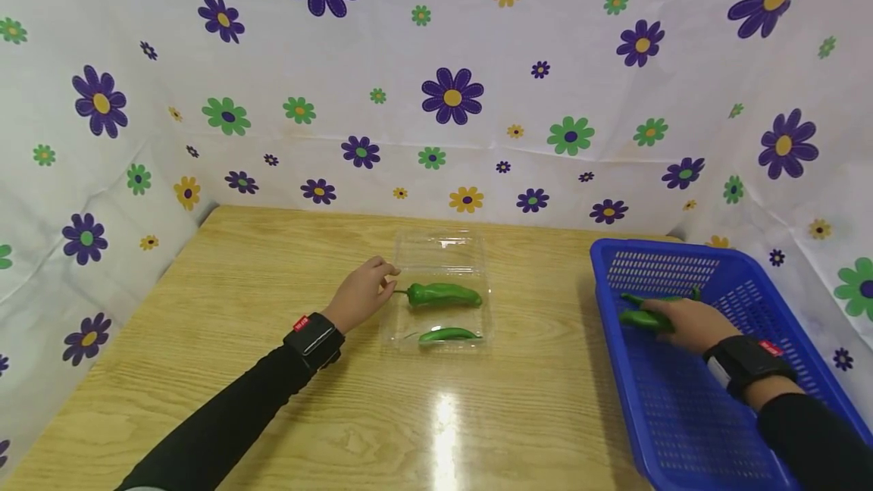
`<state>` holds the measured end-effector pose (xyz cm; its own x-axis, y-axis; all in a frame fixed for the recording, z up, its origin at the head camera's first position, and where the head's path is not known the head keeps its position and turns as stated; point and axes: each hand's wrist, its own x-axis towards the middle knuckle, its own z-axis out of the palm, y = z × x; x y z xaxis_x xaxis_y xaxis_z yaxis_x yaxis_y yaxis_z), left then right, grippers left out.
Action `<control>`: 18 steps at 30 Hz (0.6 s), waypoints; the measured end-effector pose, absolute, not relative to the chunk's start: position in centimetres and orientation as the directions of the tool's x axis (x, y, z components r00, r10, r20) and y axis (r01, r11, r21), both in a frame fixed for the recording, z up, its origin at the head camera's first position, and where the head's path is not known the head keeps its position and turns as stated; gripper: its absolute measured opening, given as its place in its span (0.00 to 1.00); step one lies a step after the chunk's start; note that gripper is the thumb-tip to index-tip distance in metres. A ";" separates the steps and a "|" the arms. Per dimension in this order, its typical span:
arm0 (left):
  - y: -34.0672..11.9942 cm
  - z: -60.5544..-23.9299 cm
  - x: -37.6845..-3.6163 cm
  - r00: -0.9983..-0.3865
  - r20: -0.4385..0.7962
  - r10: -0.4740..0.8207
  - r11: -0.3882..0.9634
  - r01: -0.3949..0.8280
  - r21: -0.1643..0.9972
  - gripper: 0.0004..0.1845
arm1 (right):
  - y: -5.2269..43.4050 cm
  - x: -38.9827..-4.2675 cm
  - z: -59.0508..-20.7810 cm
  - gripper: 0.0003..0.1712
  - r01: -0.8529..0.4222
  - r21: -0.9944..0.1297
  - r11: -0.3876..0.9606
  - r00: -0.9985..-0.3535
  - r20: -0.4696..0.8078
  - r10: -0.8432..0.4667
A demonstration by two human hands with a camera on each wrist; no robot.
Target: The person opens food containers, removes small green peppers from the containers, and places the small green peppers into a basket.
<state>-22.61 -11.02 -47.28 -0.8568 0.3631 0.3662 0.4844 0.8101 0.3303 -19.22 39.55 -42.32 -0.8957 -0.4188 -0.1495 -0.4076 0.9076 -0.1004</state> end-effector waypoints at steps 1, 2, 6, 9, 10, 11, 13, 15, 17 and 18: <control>-11.0 -47.3 -22.6 -0.856 0.367 0.363 0.809 0.485 0.331 0.09 | 39.6 -19.2 -42.5 0.25 -0.407 -0.100 0.908 -0.895 -0.156 -0.418; -11.0 -47.3 -22.6 -0.856 0.368 0.364 0.810 0.486 0.330 0.09 | 39.5 -19.1 -42.7 0.25 -0.405 -0.097 0.909 -0.896 -0.158 -0.416; -11.1 -47.3 -22.6 -0.850 0.378 0.368 0.807 0.494 0.323 0.09 | 39.5 -19.0 -43.2 0.25 -0.406 -0.093 0.909 -0.896 -0.156 -0.416; -11.1 -47.3 -22.6 -0.845 0.384 0.372 0.804 0.500 0.321 0.09 | 39.5 -19.0 -43.4 0.24 -0.405 -0.098 0.909 -0.895 -0.160 -0.416; -11.1 -47.3 -22.6 -0.845 0.385 0.372 0.805 0.500 0.320 0.09 | 39.5 -19.0 -43.5 0.24 -0.405 -0.099 0.909 -0.894 -0.164 -0.417; -11.1 -47.3 -22.6 -0.845 0.385 0.371 0.806 0.499 0.319 0.09 | 39.5 -19.0 -43.6 0.24 -0.405 -0.101 0.909 -0.894 -0.166 -0.417; -11.1 -47.3 -22.6 -0.847 0.383 0.369 0.808 0.496 0.318 0.09 | 39.5 -19.0 -43.7 0.23 -0.415 -0.103 0.904 -0.888 -0.169 -0.427; -11.1 -47.4 -22.7 -0.850 0.379 0.365 0.810 0.491 0.321 0.09 | 39.5 -19.0 -43.9 0.21 -0.426 -0.106 0.898 -0.882 -0.170 -0.439; -11.0 -47.4 -22.7 -0.853 0.376 0.362 0.811 0.487 0.325 0.09 | 39.5 -19.0 -44.0 0.22 -0.436 -0.106 0.894 -0.877 -0.174 -0.448; -11.0 -47.4 -22.7 -0.854 0.375 0.362 0.810 0.487 0.327 0.09 | 39.5 -19.0 -44.1 0.23 -0.437 -0.105 0.893 -0.875 -0.180 -0.449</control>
